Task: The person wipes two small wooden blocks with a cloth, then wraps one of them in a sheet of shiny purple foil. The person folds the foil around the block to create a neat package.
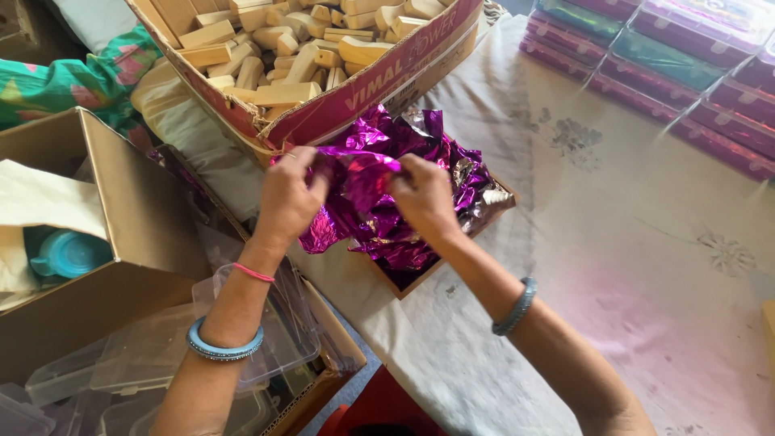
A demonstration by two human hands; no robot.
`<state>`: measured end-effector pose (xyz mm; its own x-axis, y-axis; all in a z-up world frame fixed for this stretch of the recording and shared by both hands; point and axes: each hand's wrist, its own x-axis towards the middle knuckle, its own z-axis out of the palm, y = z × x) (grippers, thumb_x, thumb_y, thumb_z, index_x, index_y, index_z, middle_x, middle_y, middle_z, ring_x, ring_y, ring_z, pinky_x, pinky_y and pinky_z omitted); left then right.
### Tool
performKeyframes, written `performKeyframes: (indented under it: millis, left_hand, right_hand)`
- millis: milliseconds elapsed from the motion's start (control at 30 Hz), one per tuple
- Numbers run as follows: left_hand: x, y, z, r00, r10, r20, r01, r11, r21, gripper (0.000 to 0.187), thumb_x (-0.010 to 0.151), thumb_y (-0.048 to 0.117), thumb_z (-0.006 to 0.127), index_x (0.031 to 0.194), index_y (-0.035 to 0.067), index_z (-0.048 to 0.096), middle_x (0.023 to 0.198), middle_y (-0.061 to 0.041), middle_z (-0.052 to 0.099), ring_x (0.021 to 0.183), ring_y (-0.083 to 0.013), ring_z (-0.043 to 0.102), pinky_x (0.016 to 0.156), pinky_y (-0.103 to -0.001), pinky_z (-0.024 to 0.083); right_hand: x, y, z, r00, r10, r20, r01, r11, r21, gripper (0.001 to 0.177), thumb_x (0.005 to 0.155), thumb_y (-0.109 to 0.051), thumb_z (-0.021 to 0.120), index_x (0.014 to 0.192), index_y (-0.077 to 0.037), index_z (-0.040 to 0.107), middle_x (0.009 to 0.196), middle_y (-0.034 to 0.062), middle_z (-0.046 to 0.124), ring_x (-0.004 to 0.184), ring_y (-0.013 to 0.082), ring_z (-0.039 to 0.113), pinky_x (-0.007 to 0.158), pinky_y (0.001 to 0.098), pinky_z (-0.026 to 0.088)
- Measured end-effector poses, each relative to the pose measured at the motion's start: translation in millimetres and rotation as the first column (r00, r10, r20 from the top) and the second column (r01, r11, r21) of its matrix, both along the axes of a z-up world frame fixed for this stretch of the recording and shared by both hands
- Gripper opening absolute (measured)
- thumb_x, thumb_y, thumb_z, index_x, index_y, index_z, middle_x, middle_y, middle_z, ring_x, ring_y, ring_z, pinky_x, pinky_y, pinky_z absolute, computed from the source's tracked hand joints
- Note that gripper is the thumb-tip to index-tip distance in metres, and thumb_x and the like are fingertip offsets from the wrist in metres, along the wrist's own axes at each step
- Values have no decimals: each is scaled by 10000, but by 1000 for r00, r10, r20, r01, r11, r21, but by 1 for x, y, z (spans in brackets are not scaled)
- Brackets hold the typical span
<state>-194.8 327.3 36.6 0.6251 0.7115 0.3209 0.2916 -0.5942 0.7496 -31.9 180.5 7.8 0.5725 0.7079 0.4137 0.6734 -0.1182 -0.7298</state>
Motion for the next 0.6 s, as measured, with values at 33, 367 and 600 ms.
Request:
performKeyframes:
  millis: [33,367,600]
  left_hand:
    - [3,3,-9,986,-137,-92,151,974,169,389,940,214,704,1292,56,654,1268,-154,690,1141,-277,695,1006,-363,545]
    - [49,-8,-45,853,-353,-385,452,868,206,1158,727,376,872,1606,20,208,1574,-239,384,1451,-389,375,1186,-446,352]
    - [28,37,-128,859,-332,-389,422,890,174,1028,706,276,806,1575,36,312,1505,-164,522,1383,-341,516,1159,-408,412]
  right_hand:
    - [8,-4,2,978,12,-210,-13,1000,-4,137,913,-120,661,990,-29,730,869,102,750,714,171,719,627,330,579]
    - [13,-33,11,822,201,-533,-84,968,237,140,982,-83,568,974,1,680,875,33,667,756,102,618,669,265,572]
    - [42,-62,47,709,385,-591,15,829,559,153,1015,-21,512,1071,9,651,917,38,634,806,145,654,735,380,672]
